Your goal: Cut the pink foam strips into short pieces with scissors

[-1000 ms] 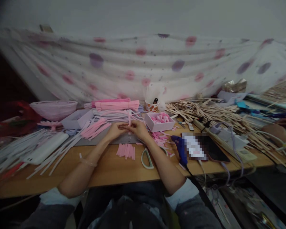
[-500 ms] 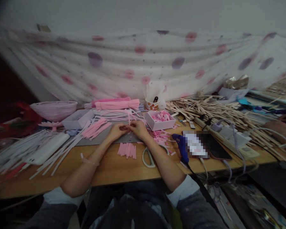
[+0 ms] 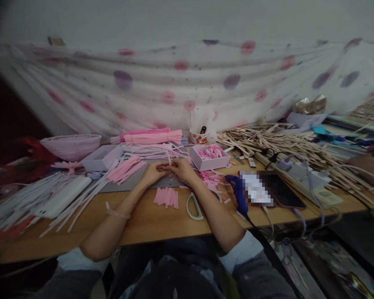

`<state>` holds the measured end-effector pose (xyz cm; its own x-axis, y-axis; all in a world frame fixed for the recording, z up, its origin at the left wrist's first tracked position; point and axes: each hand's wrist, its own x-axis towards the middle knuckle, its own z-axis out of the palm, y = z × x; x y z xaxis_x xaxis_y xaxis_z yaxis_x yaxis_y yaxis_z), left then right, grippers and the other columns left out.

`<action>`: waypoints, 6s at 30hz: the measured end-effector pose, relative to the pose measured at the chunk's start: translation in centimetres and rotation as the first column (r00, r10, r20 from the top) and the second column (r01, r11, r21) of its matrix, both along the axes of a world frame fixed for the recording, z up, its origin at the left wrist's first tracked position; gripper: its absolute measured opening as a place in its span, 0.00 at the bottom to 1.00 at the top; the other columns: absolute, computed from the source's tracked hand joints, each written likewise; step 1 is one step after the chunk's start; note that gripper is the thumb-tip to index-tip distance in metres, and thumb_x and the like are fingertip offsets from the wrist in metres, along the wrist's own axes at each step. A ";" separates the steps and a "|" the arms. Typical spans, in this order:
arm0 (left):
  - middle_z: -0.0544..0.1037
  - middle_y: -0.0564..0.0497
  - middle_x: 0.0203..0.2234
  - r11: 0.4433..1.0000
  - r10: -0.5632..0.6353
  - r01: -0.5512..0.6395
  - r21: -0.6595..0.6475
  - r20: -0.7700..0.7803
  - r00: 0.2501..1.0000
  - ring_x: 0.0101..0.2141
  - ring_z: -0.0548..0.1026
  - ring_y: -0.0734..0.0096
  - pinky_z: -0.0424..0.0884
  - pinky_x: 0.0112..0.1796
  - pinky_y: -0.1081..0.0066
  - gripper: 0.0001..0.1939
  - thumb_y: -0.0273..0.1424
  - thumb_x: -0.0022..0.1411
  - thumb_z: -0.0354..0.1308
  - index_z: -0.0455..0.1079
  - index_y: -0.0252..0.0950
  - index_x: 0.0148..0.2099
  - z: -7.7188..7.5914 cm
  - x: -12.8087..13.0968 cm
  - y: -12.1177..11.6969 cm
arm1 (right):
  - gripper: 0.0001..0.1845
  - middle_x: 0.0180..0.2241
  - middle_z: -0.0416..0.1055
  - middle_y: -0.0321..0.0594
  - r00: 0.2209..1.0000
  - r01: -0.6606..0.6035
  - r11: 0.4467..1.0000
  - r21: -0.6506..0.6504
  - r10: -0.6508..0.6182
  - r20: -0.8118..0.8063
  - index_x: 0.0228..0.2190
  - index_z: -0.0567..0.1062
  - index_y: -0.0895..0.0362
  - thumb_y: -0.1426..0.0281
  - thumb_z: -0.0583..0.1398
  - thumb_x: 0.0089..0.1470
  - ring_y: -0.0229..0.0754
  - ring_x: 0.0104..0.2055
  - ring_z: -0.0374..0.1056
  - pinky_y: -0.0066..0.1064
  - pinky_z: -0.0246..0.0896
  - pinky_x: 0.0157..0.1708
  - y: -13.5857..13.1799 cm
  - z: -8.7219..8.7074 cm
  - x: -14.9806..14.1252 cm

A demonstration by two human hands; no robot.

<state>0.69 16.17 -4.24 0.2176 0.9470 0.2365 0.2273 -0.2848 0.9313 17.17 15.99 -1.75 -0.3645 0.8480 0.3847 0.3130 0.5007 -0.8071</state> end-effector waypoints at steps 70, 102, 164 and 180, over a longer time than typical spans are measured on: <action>0.78 0.48 0.21 0.861 0.302 0.211 -0.463 0.799 0.521 0.22 0.76 0.78 0.73 0.26 0.82 0.12 0.15 0.59 0.49 0.72 0.27 0.29 3.1 1.6 -1.9 | 0.20 0.19 0.72 0.32 0.741 -0.033 0.957 -0.290 -0.171 -0.649 0.25 0.70 0.55 0.55 0.68 0.33 0.37 0.19 0.67 0.28 0.65 0.19 0.1 1.3 -0.2; 0.77 0.50 0.22 0.886 0.089 0.334 -0.323 0.823 0.561 0.21 0.75 0.79 0.74 0.26 0.81 0.06 0.19 0.57 0.56 0.72 0.29 0.30 2.5 0.6 -1.8 | 0.18 0.18 0.70 0.31 0.728 -0.113 0.947 -0.302 -0.128 -0.674 0.24 0.69 0.54 0.58 0.68 0.35 0.36 0.17 0.64 0.29 0.65 0.19 -0.4 1.5 -0.2; 0.78 0.50 0.25 0.947 0.180 0.018 -0.322 0.575 0.798 0.27 0.72 0.74 0.68 0.34 0.71 0.16 0.36 0.32 0.70 0.75 0.33 0.26 2.4 -2.1 -0.4 | 0.14 0.31 0.68 0.46 0.691 0.299 0.947 0.115 -0.298 0.658 0.22 0.71 0.58 0.65 0.53 0.53 0.47 0.38 0.62 0.40 0.54 0.42 -14.0 4.6 6.6; 0.79 0.47 0.26 0.950 0.173 0.022 -0.313 0.580 0.796 0.27 0.74 0.71 0.69 0.35 0.69 0.15 0.36 0.34 0.70 0.74 0.33 0.27 1.6 -2.1 0.3 | 0.15 0.40 0.73 0.44 0.657 -0.539 0.596 -0.595 -0.145 -0.740 0.36 0.71 0.55 0.58 0.57 0.50 0.49 0.48 0.67 0.48 0.59 0.48 -11.4 4.8 4.6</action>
<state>-1.45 16.48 -2.65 0.0507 0.9987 0.0077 -0.3882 0.0126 0.9215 21.73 4.57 3.04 -0.4934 0.8622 -0.1145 -0.4894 -0.3840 -0.7830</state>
